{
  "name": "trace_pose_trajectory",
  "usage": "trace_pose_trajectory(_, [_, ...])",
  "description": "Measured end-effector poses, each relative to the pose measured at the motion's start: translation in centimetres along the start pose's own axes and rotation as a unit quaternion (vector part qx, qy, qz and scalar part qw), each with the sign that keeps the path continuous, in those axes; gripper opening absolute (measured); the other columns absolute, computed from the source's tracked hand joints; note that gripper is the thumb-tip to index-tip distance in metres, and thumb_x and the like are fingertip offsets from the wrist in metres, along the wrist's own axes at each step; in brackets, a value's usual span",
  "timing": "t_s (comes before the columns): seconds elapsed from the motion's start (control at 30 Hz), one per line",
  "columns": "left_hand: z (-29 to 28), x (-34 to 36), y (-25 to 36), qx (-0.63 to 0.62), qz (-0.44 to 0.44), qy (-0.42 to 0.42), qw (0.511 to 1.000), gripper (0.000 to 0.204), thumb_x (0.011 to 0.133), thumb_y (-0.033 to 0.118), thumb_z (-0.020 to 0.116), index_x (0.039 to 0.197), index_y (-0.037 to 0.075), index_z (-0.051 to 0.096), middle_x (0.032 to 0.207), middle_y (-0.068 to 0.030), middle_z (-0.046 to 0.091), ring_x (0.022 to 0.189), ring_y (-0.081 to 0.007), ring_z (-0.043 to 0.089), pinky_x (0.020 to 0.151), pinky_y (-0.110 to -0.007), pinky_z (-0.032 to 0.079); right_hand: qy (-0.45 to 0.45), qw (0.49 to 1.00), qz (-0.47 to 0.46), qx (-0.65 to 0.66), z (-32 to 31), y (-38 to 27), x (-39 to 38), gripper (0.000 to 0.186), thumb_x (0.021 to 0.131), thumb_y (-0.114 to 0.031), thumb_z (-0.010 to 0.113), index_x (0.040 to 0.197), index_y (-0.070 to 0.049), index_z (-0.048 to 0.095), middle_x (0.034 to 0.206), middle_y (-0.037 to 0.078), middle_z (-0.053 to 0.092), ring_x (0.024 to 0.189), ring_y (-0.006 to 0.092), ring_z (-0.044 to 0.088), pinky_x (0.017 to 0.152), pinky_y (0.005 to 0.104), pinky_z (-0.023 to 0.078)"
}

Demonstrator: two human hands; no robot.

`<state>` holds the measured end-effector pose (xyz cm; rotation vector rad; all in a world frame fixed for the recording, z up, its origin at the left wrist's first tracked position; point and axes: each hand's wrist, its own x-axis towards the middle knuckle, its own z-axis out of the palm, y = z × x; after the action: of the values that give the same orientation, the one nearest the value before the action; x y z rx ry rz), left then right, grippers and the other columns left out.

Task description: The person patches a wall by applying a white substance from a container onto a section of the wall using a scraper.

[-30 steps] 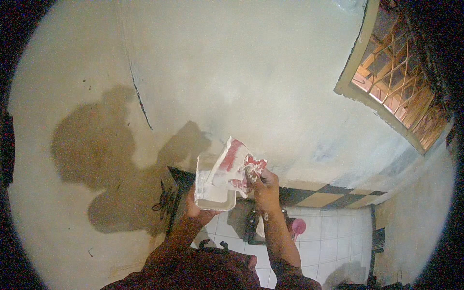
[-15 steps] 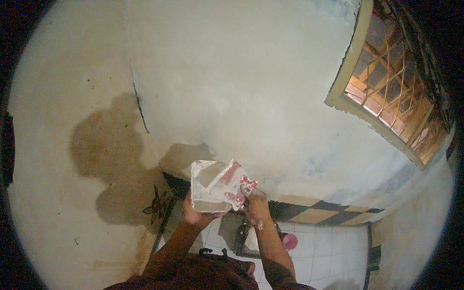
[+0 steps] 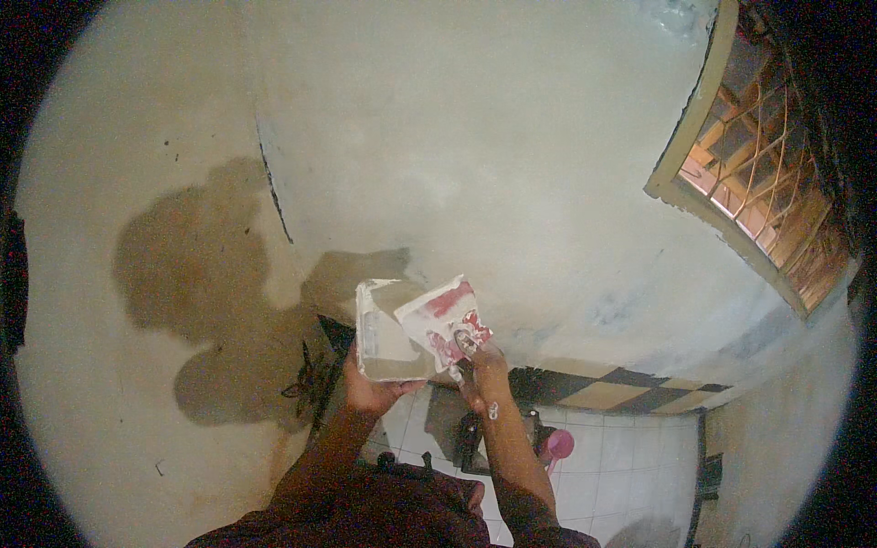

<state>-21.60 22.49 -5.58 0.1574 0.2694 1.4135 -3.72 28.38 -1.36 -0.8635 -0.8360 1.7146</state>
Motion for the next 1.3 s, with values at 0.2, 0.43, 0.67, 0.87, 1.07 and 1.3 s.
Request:
trace_pose_trajectory(0.2, [-0.5, 1.1, 3.9, -0.057, -0.034, -0.025, 0.997, 0.063, 0.088, 0.059, 0.038, 0.134, 0.016, 0.046, 0.131, -0.0109, 0.051, 0.118, -0.0341, 0.051, 0.093, -0.057, 0.044, 0.02, 0.995, -0.063, 0.076, 3.0, 2.2, 2.4, 0.034, 0.085, -0.007, 0.062, 0.118, -0.005, 0.054, 0.109, 0.005, 0.063, 0.096, 0.0172, 0.062, 0.077, 0.0287, 0.052])
trace_pose_trajectory(0.43, [-3.5, 2.1, 8.9, -0.057, -0.058, -0.032, 0.996, 0.065, 0.086, 0.061, 0.04, 0.134, 0.017, 0.046, 0.131, -0.0123, 0.051, 0.117, -0.035, 0.052, 0.091, -0.057, 0.045, 0.11, 0.969, -0.208, 0.075, 7.7, 2.8, 7.9, 0.034, 0.083, 0.002, 0.062, 0.113, -0.006, 0.049, 0.102, 0.008, 0.06, 0.088, 0.0179, 0.063, 0.072, 0.0265, 0.052])
trace_pose_trajectory(0.67, [-3.6, 0.0, 13.0, 0.062, -0.007, 0.082, 0.995, 0.068, 0.086, 0.062, 0.038, 0.135, 0.015, 0.044, 0.129, -0.0143, 0.052, 0.111, -0.0382, 0.056, 0.083, -0.061, 0.049, 0.352, 0.675, -0.505, -0.407, 11.2, 2.3, 14.7, 0.02, 0.077, -0.004, 0.067, 0.085, -0.004, 0.048, 0.081, 0.01, 0.055, 0.077, 0.022, 0.06, 0.063, 0.0328, 0.05])
trace_pose_trajectory(0.87, [-6.7, -0.8, 15.4, -0.052, -0.024, 0.003, 0.998, 0.067, 0.087, 0.06, 0.035, 0.136, 0.015, 0.042, 0.128, -0.0144, 0.051, 0.114, -0.0391, 0.054, 0.087, -0.062, 0.048, 0.304, 0.361, -0.631, -0.616, 13.0, 0.4, 19.3, 0.027, 0.063, -0.005, 0.071, 0.079, -0.007, 0.049, 0.078, 0.01, 0.053, 0.069, 0.0288, 0.056, 0.055, 0.0371, 0.045])
trace_pose_trajectory(1.07, [-7.2, -1.2, 16.3, -0.046, -0.012, -0.01, 0.999, 0.066, 0.088, 0.059, 0.035, 0.138, 0.016, 0.04, 0.131, -0.014, 0.049, 0.115, -0.0386, 0.054, 0.087, -0.062, 0.048, 0.23, 0.33, -0.471, -0.785, 12.2, 1.4, 21.6, 0.024, 0.076, -0.009, 0.064, 0.097, -0.009, 0.053, 0.093, 0.01, 0.058, 0.079, 0.0292, 0.062, 0.061, 0.0353, 0.053])
trace_pose_trajectory(1.3, [-7.6, -1.6, 16.4, -0.084, -0.02, 0.009, 0.996, 0.062, 0.09, 0.055, 0.035, 0.137, 0.014, 0.04, 0.13, -0.0156, 0.049, 0.116, -0.0388, 0.053, 0.088, -0.063, 0.047, 0.261, 0.482, -0.445, -0.708, 10.5, 2.5, 16.2, 0.033, 0.071, -0.007, 0.065, 0.104, -0.007, 0.061, 0.089, 0.012, 0.06, 0.076, 0.0288, 0.062, 0.064, 0.0396, 0.05])
